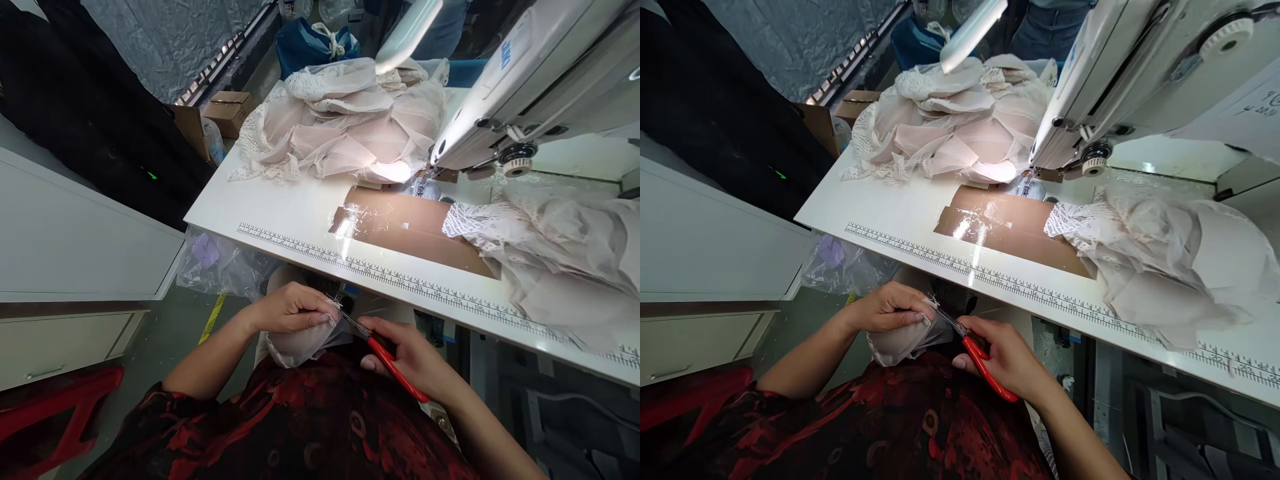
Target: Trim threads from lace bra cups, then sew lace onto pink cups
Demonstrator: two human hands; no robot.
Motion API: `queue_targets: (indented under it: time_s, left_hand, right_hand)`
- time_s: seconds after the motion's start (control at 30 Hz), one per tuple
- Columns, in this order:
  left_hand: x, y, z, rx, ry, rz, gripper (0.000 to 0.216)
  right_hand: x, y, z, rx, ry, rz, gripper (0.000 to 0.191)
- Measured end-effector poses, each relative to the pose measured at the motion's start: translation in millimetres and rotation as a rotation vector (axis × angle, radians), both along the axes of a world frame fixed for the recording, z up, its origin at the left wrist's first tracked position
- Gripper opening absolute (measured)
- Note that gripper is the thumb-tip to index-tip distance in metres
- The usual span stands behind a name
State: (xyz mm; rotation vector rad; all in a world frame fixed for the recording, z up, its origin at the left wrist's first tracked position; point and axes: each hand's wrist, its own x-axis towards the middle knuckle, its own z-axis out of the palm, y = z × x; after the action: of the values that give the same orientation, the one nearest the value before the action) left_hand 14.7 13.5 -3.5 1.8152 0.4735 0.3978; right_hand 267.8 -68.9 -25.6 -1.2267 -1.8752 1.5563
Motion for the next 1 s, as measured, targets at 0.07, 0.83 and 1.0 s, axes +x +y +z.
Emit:
queue_targets:
  time_s: [0.07, 0.83, 1.0]
  left_hand:
    - [1, 0, 0.5, -0.007, -0.022, -0.023, 0.025]
    - [14, -23, -8.7, 0.023, 0.164, 0.12, 0.026]
    - [12, -25, -14.8, -0.48, 0.28, -0.041, 0.072]
  right_hand:
    - [-2, 3, 2.8, 0.021, -0.007, 0.008, 0.029]
    - [0, -7, -15.2, 0.034, 0.135, -0.188, 0.029]
    - [22, -20, -34.0, 0.049, 0.265, -0.394, 0.033]
